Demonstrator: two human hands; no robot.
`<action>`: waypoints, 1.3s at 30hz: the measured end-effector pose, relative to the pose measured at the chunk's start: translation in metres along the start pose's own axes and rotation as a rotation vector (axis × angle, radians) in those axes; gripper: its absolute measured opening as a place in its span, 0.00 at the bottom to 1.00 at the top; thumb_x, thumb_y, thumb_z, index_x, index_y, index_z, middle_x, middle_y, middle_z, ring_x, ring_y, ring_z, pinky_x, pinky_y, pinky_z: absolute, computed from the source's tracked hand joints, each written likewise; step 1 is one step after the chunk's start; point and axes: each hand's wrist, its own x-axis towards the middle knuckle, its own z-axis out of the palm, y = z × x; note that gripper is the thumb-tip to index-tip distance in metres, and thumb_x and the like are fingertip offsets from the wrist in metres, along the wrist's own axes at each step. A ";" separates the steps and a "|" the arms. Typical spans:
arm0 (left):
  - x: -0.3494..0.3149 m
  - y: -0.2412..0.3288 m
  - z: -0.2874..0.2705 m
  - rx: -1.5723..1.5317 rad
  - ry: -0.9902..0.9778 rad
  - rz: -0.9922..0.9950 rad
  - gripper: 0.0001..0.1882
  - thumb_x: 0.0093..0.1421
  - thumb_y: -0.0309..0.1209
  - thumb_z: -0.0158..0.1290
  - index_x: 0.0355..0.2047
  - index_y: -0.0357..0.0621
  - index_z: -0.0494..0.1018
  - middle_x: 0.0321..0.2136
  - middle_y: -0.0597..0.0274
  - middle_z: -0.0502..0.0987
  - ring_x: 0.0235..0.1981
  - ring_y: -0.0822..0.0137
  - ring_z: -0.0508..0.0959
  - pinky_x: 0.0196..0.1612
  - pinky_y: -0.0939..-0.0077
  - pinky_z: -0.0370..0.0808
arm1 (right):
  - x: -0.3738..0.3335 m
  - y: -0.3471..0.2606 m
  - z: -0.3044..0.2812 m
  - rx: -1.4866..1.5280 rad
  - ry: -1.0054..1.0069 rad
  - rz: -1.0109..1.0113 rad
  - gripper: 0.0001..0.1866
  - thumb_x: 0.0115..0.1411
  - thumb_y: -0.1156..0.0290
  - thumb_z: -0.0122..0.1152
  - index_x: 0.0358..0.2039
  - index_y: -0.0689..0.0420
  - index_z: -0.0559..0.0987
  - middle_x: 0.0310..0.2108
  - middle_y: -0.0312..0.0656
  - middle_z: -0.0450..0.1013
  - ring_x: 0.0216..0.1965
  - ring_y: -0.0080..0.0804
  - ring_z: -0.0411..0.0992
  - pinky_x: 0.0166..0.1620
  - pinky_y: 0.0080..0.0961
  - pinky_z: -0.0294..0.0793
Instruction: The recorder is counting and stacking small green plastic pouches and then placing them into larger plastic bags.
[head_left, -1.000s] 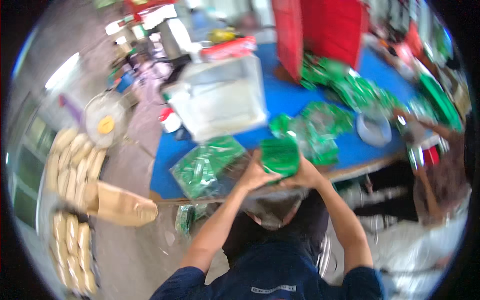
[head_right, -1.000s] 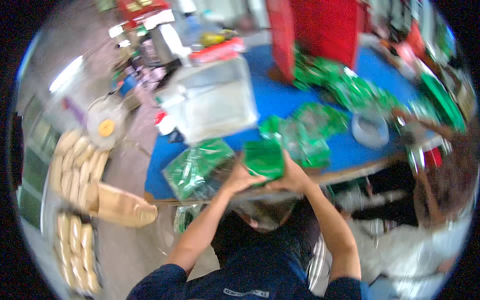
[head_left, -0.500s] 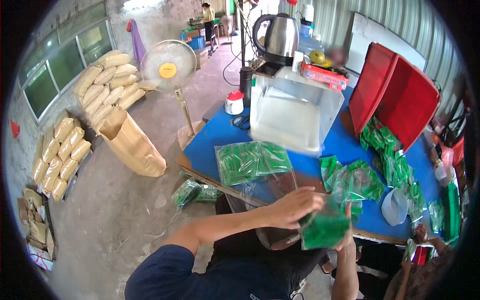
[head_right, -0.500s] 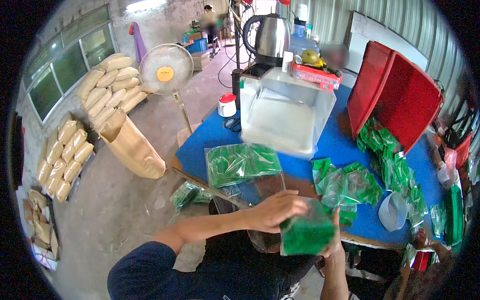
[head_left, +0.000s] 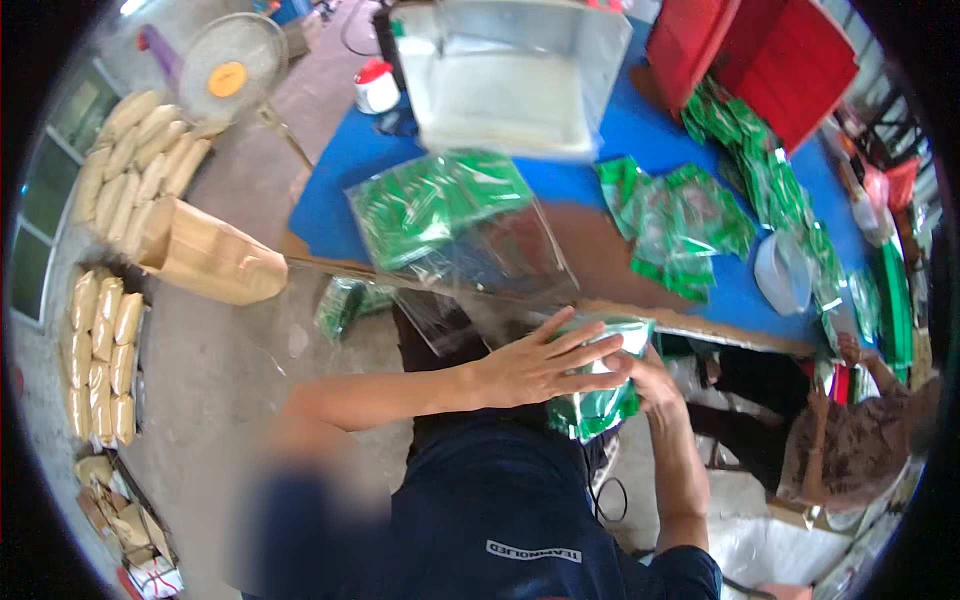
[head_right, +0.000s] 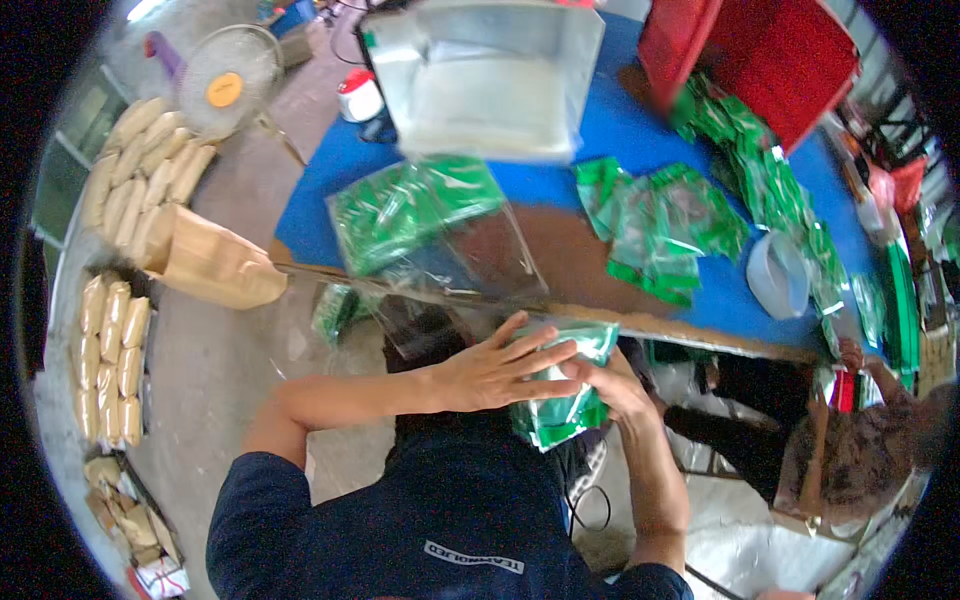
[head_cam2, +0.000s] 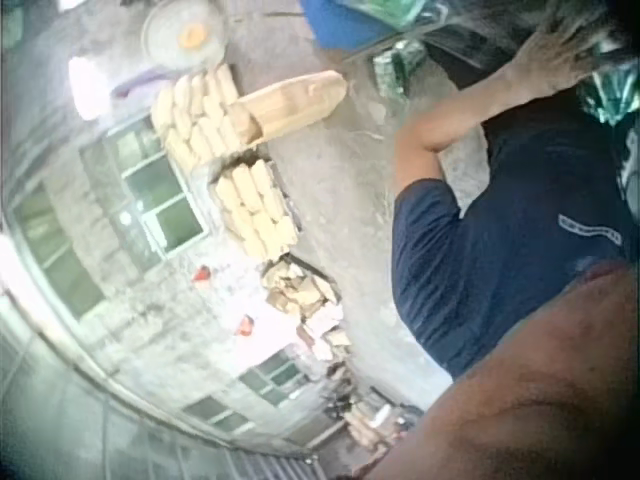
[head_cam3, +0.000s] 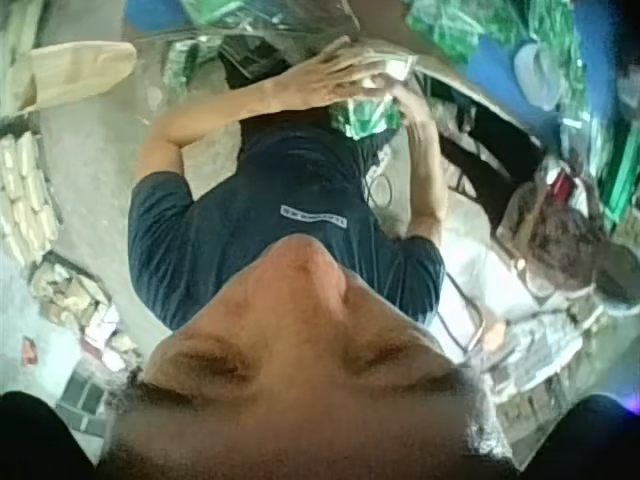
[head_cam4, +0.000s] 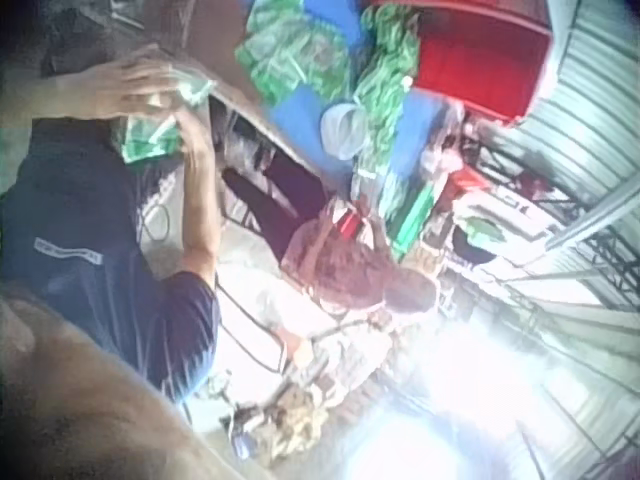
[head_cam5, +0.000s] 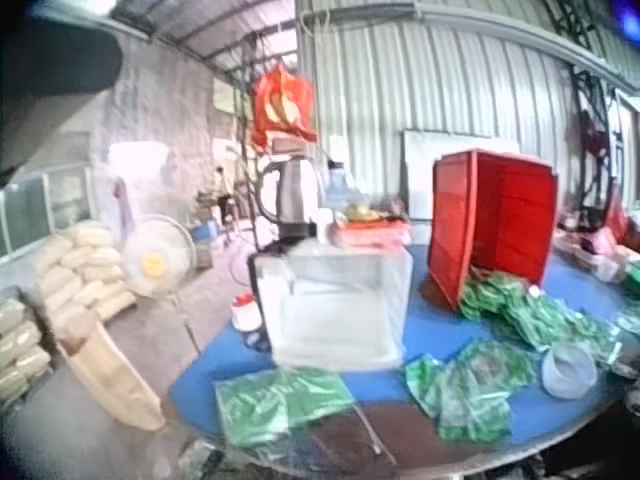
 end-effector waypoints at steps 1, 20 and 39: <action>0.002 0.003 -0.004 0.017 0.014 -0.003 0.46 0.59 0.32 0.55 0.74 0.71 0.46 0.75 0.58 0.43 0.75 0.50 0.45 0.73 0.38 0.45 | -0.001 0.001 0.002 0.011 -0.004 -0.034 0.42 0.47 0.62 0.75 0.62 0.62 0.69 0.56 0.45 0.73 0.56 0.37 0.71 0.57 0.35 0.72; -0.020 -0.069 -0.044 0.330 0.410 -0.850 0.23 0.52 0.19 0.62 0.50 0.40 0.73 0.45 0.50 0.71 0.45 0.52 0.75 0.48 0.60 0.73 | 0.027 0.032 0.081 0.228 0.268 -0.363 0.26 0.58 0.66 0.71 0.54 0.61 0.75 0.47 0.39 0.78 0.47 0.28 0.75 0.53 0.28 0.74; 0.061 -0.074 -0.081 -0.210 0.268 -0.629 0.07 0.53 0.25 0.67 0.29 0.37 0.79 0.25 0.59 0.75 0.22 0.68 0.78 0.25 0.72 0.73 | 0.087 -0.033 0.072 0.330 -0.115 0.018 0.22 0.61 0.56 0.62 0.51 0.57 0.77 0.40 0.43 0.79 0.32 0.31 0.80 0.31 0.33 0.82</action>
